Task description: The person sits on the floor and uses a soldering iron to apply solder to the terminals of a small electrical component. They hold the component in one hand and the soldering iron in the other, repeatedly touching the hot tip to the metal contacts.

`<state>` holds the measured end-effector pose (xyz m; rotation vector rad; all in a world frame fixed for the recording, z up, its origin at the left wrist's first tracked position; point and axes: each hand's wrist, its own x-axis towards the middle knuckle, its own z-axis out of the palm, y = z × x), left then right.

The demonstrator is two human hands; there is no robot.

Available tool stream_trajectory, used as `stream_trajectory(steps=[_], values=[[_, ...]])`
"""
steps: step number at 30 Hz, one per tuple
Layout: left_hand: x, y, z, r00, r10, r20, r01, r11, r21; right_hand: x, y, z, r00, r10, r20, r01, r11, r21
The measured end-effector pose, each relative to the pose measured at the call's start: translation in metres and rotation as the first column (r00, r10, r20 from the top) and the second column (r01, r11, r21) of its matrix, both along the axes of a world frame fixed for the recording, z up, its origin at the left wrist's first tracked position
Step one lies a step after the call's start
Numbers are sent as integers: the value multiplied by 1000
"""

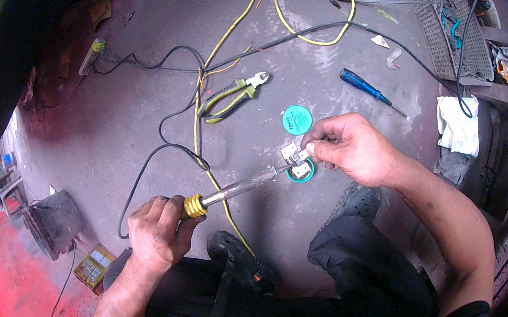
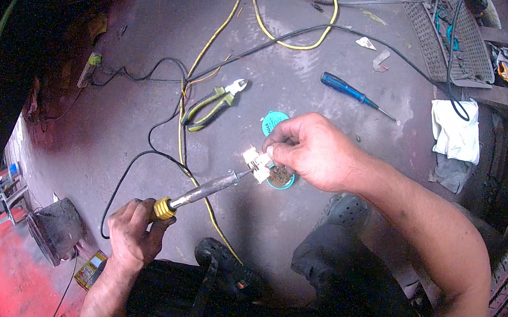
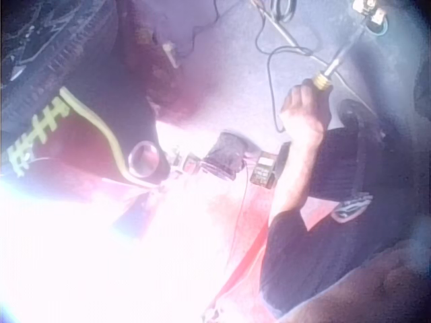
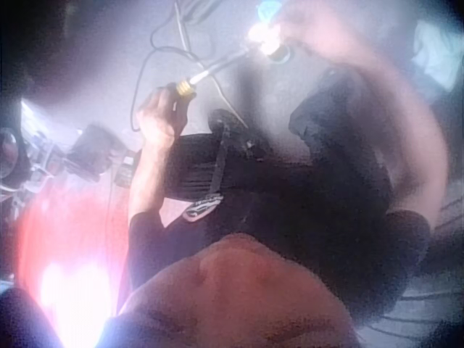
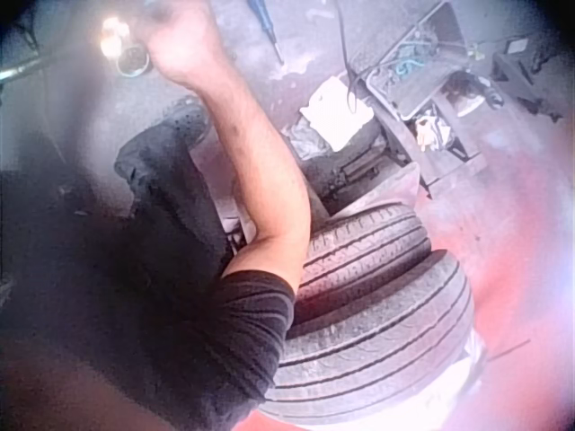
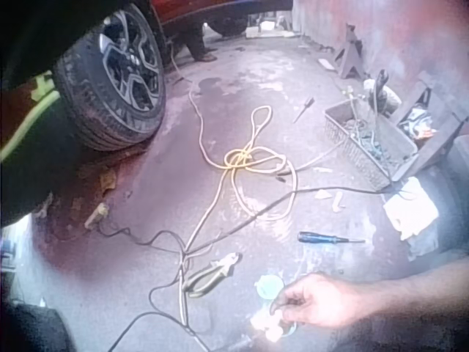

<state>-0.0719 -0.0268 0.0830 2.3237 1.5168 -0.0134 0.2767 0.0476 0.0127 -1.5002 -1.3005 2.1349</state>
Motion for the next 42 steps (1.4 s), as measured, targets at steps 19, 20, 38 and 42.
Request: stream_trajectory(steps=[19,20,38,42], values=[[-1,-1,0,1000,15,-4,-15,1000,-2,-1,0,1,1000,-13,-19,13,1000,-28],[0,-1,0,1000,17,-1,-17,1000,-5,-2,0,1,1000,-11,-10,11,1000,-27],[-1,-1,0,1000,-17,-11,17,1000,15,-3,0,0,1000,-26,6,26,1000,7],[-1,-1,1,1000,-24,-18,24,1000,9,-3,-1,-1,1000,-20,-9,19,1000,-22]])
